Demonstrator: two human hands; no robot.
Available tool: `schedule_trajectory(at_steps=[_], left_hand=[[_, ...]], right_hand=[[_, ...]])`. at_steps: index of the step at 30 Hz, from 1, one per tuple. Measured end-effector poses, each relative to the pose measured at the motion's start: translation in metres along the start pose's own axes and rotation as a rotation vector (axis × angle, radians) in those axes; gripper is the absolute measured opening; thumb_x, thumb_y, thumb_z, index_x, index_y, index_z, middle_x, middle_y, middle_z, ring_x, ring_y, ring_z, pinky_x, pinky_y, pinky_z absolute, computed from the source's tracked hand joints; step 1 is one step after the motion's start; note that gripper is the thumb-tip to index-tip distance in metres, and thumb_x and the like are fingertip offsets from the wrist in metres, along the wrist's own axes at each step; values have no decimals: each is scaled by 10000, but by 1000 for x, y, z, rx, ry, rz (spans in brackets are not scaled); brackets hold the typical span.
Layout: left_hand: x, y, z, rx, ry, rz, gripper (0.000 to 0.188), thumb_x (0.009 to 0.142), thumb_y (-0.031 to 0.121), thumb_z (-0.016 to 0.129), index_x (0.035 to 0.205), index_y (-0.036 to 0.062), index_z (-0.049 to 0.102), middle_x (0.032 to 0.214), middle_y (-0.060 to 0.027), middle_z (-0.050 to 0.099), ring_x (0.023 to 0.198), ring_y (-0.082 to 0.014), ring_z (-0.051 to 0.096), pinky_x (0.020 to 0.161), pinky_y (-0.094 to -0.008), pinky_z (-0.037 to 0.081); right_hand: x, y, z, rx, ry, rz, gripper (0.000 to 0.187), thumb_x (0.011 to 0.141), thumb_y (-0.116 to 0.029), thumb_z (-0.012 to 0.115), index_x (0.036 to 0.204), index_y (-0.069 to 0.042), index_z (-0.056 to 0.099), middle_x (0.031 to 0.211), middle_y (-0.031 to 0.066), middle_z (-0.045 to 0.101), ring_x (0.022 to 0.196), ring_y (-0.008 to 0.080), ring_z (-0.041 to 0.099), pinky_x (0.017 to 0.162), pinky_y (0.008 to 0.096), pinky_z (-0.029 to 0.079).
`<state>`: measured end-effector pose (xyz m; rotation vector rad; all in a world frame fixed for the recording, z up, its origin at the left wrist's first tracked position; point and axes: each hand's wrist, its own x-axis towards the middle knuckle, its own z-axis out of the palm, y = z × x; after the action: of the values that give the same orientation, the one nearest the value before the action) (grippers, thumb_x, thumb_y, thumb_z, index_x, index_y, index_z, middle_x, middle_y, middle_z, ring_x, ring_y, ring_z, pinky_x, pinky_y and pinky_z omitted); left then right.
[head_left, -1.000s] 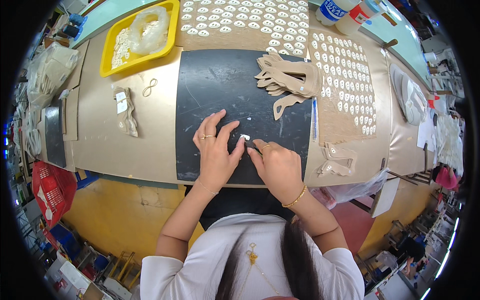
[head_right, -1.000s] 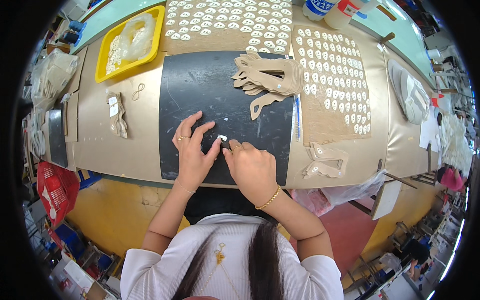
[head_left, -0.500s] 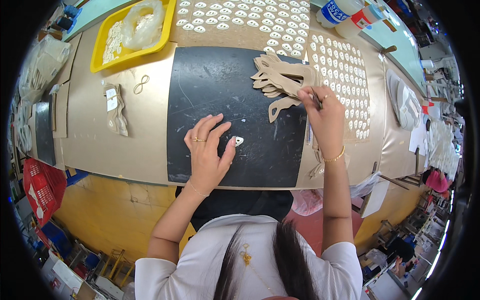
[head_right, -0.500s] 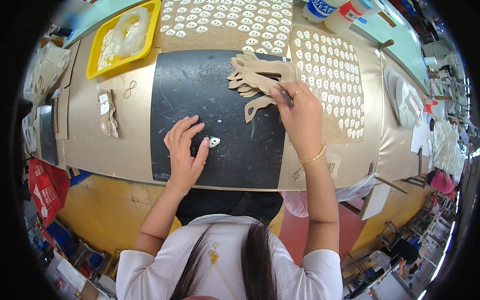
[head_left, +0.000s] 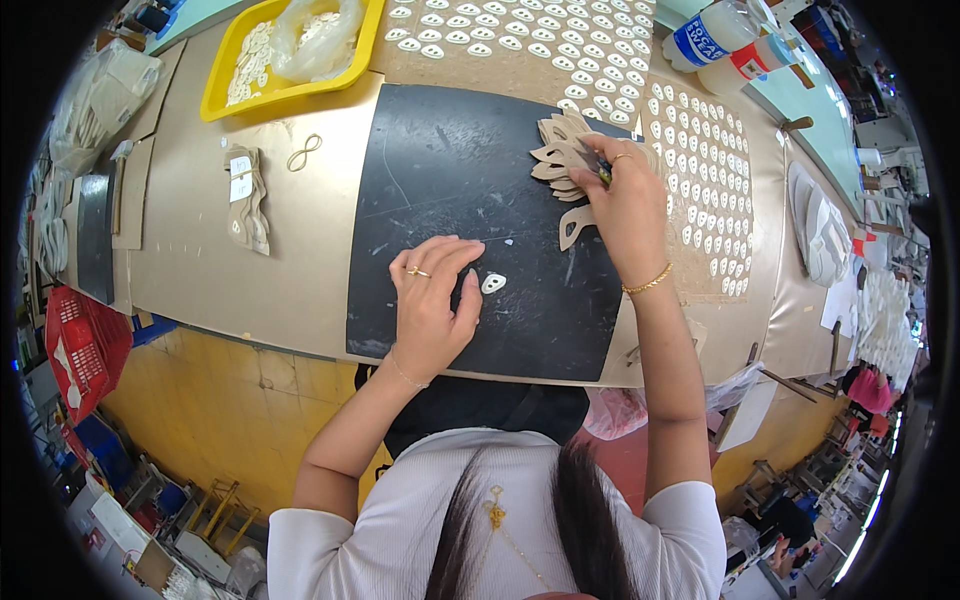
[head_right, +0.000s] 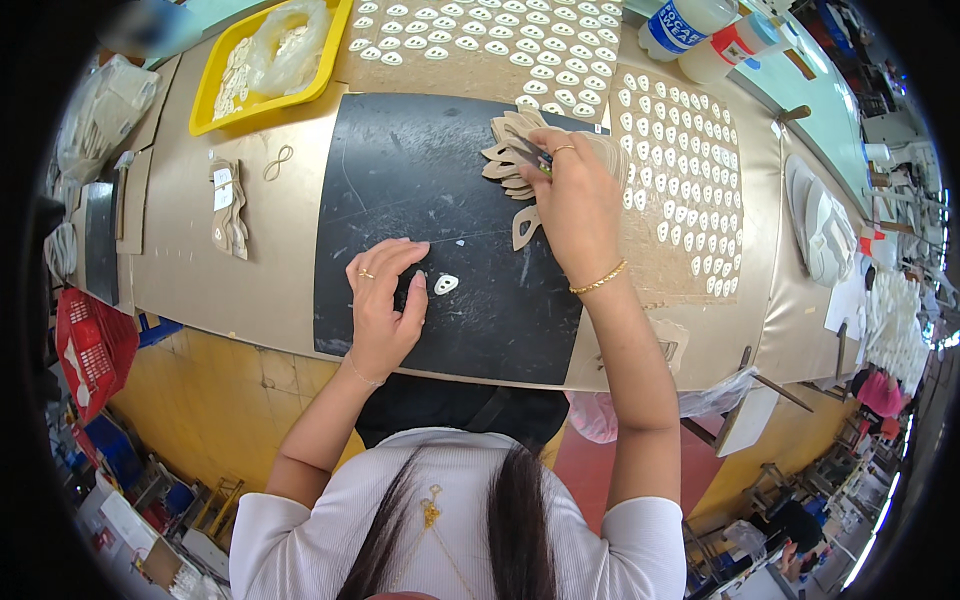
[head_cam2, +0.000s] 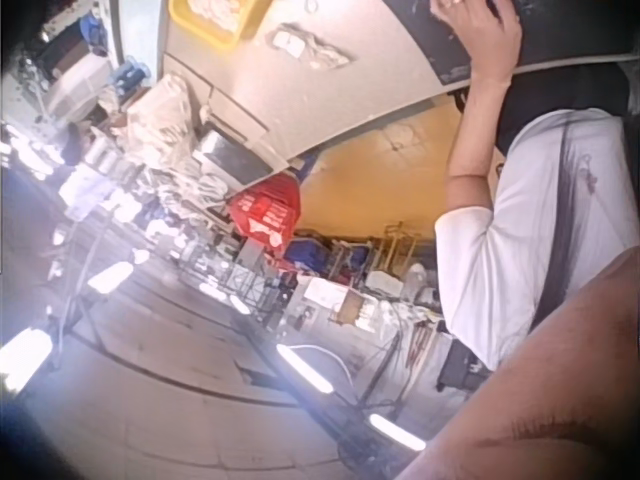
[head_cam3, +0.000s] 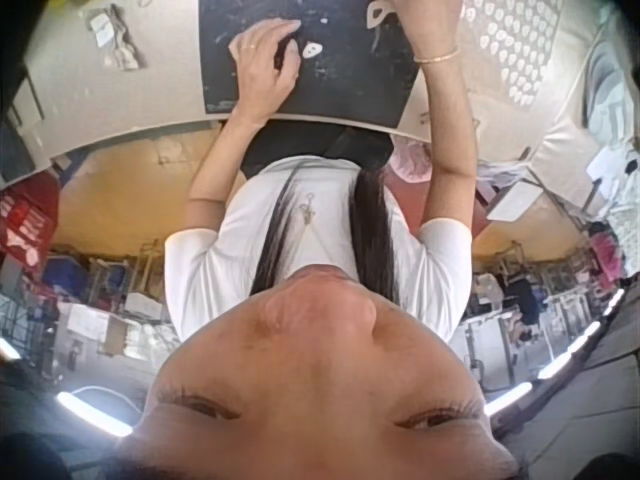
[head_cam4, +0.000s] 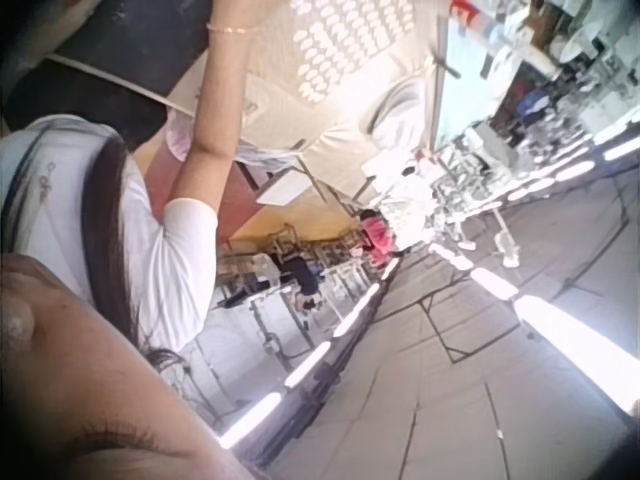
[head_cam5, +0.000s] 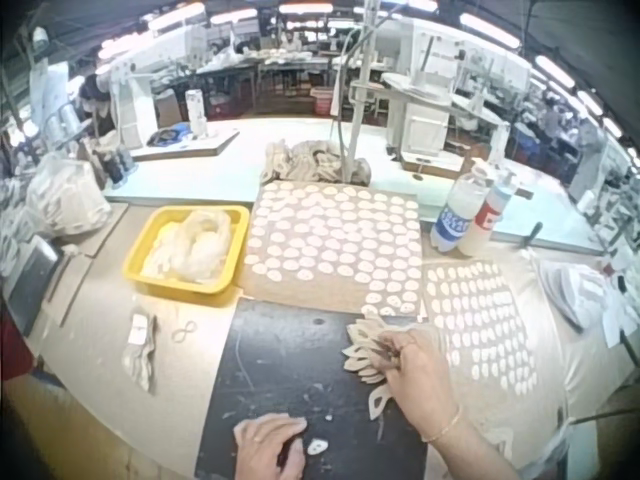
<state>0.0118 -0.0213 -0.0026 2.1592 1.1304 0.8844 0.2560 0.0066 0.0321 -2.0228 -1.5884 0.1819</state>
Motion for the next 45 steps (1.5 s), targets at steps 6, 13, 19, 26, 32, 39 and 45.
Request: schedule_trajectory(at_steps=[6, 13, 19, 26, 32, 39, 45], left_hand=[[1, -3, 3, -52, -11, 39, 372, 813, -40, 632, 1167, 71, 659, 974, -21, 712, 991, -247, 610, 921, -394, 378], [1, -3, -2, -86, -82, 43, 409, 777, -55, 610, 1162, 80, 645, 950, -1, 703, 964, -232, 607, 905, -391, 371], [4, -3, -2, -88, -124, 87, 462, 782, -56, 595, 1225, 78, 603, 968, 4, 705, 972, -220, 604, 912, -388, 361], [4, -4, -4, -150, -180, 67, 484, 806, -73, 571, 1270, 68, 567, 997, -2, 695, 961, -215, 607, 924, -390, 350], [2, -6, -4, -235, -133, 27, 540, 824, -65, 590, 1343, 73, 532, 995, -13, 691, 954, -219, 606, 943, -398, 351], [10, 2, -3, -138, -211, 29, 635, 834, -14, 656, 1438, 78, 484, 998, -21, 669, 975, -219, 591, 933, -398, 359], [14, 5, -4, -83, -285, 20, 763, 810, -24, 719, 1507, 89, 430, 1020, -22, 665, 966, -208, 578, 934, -384, 357]], right_hand=[[0, 1, -2, -5, -54, 14, 258, 811, -68, 795, 1053, -32, 714, 929, 117, 645, 865, 307, 643, 759, 403, 512], [-8, -1, -11, 95, -2, -83, 213, 820, -8, 785, 1019, -8, 711, 936, 106, 676, 817, 247, 664, 762, 348, 526], [-25, -16, -34, 295, -271, -23, 207, 845, -41, 793, 1037, -11, 721, 863, 59, 719, 706, 138, 636, 658, 287, 503], [-51, -17, -19, 412, -469, 148, 223, 899, -112, 786, 1075, 11, 725, 868, 31, 723, 747, 57, 591, 679, 230, 484], [-62, -9, -14, 468, -542, 211, 216, 910, -91, 772, 1096, 5, 721, 924, 18, 732, 787, 42, 599, 713, 210, 485], [-59, -5, -21, 596, -440, 277, 195, 929, -81, 754, 1095, 13, 714, 940, 5, 715, 811, 42, 601, 718, 212, 487], [-66, -4, -24, 597, -436, 300, 174, 937, -77, 743, 1082, 16, 714, 936, -3, 704, 797, 44, 594, 703, 205, 476]])
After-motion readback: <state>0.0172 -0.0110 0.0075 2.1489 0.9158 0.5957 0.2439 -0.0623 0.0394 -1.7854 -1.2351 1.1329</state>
